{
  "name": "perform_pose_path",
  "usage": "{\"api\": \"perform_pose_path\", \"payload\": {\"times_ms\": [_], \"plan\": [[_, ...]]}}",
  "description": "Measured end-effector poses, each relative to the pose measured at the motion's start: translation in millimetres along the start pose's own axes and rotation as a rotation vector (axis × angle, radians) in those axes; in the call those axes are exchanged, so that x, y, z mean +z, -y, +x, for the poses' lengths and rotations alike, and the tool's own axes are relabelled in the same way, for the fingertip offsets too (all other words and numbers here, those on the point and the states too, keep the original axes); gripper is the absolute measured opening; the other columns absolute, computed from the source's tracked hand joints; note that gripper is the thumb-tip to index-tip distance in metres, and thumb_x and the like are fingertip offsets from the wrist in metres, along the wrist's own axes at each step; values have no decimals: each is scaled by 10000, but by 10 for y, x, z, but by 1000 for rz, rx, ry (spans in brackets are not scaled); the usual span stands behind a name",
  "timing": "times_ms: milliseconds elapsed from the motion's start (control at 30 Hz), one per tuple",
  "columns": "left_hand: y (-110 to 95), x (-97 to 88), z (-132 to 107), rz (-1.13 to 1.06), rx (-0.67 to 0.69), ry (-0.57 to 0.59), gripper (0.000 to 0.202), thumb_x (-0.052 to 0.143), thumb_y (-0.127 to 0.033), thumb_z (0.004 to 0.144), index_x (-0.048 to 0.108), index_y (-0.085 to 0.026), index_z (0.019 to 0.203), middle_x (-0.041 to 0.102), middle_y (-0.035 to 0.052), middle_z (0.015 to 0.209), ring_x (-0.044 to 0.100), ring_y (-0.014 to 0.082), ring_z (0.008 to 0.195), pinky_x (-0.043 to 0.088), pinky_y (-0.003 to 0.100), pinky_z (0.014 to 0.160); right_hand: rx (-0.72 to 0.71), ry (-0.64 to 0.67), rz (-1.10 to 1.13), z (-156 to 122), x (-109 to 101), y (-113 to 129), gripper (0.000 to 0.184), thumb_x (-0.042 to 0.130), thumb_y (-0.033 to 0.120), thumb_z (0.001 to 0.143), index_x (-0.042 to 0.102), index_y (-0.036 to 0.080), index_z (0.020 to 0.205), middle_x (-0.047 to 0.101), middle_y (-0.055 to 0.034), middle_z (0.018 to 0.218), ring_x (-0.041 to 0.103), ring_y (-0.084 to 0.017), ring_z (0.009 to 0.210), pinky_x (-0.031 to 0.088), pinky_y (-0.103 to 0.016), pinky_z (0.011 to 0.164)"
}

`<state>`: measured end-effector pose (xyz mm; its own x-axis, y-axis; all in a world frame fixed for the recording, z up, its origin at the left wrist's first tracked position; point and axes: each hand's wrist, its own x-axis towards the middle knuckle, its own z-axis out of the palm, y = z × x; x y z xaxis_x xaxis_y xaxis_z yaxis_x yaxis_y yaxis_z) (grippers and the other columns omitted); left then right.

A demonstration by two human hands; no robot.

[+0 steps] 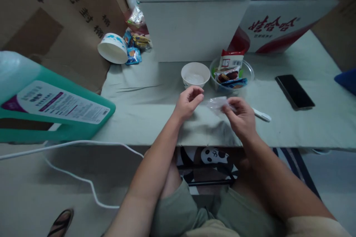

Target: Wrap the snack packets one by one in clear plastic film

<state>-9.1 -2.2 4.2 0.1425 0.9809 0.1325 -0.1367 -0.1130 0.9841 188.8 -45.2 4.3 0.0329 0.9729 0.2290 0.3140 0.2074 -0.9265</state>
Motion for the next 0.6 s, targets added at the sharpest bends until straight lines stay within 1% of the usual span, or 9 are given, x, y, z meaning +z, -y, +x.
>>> {"api": "perform_pose_path", "payload": {"times_ms": [100, 133, 200, 267, 300, 367, 433, 500, 600], "plan": [[-11, -97, 44, 4, 1, -234, 123, 638, -275, 804, 584, -182, 744, 537, -22, 645, 500, 104, 623, 400, 245, 616, -200, -91, -181, 276, -61, 304, 89, 651, 298, 846, 658, 249, 921, 662, -75, 992, 638, -236, 964, 517, -395, 870], [-12, -121, 60, 5, -3, -287, 123, 616, -239, 811, 571, -183, 711, 519, -28, 616, 479, 100, 599, 384, 244, 598, -251, -91, -246, 419, -58, 406, 113, 627, 239, 843, 677, 252, 943, 669, -87, 1043, 636, -247, 1026, 507, -403, 911], [-18, -154, 87, -4, -7, -341, 148, 595, -199, 821, 558, -184, 678, 501, -34, 591, 458, 96, 577, 368, 243, 584, -298, -25, -386, 756, 16, 563, 278, 542, 124, 823, 705, 246, 1013, 686, -100, 1107, 634, -243, 1069, 491, -398, 954], [-24, -175, 105, -12, -3, -362, 157, 593, -188, 824, 561, -184, 670, 498, -37, 588, 454, 95, 574, 366, 246, 584, -291, 106, -489, 1105, 173, 614, 402, 508, 75, 777, 699, 216, 1101, 710, -98, 1064, 644, -226, 977, 500, -379, 901], [-26, -183, 109, -12, -1, -368, 155, 594, -186, 822, 564, -184, 670, 499, -37, 589, 455, 96, 575, 365, 247, 587, -268, 167, -533, 1264, 271, 596, 436, 518, 73, 758, 685, 198, 1140, 716, -93, 1033, 646, -221, 920, 504, -370, 856], [-28, -204, 109, -8, -3, -378, 148, 594, -181, 818, 568, -184, 672, 502, -39, 588, 458, 97, 577, 364, 250, 591, -256, 277, -662, 1525, 474, 499, 420, 576, 91, 718, 682, 189, 1112, 717, -90, 1003, 636, -221, 861, 490, -349, 791], [-31, -234, 102, -17, -11, -383, 142, 594, -180, 817, 571, -185, 677, 504, -40, 588, 458, 98, 574, 362, 252, 590, -273, 385, -800, 1695, 660, 359, 283, 634, 120, 698, 694, 208, 960, 709, -94, 1001, 622, -222, 847, 461, -332, 750], [-40, -277, 93, -45, -23, -395, 137, 595, -179, 816, 572, -186, 681, 505, -41, 589, 455, 97, 569, 359, 253, 583, -283, 481, -843, 1784, 813, 215, 87, 676, 145, 703, 658, 212, 755, 693, -95, 921, 608, -218, 809, 428, -327, 718], [-70, -358, 84, -95, -52, -426, 137, 601, -180, 814, 572, -187, 680, 505, -41, 589, 452, 96, 564, 358, 257, 579, -277, 545, -736, 1839, 943, 22, 221, 751, 127, 645, 569, 208, 550, 588, -51, 625, 573, -195, 679, 394, -318, 668]]}}
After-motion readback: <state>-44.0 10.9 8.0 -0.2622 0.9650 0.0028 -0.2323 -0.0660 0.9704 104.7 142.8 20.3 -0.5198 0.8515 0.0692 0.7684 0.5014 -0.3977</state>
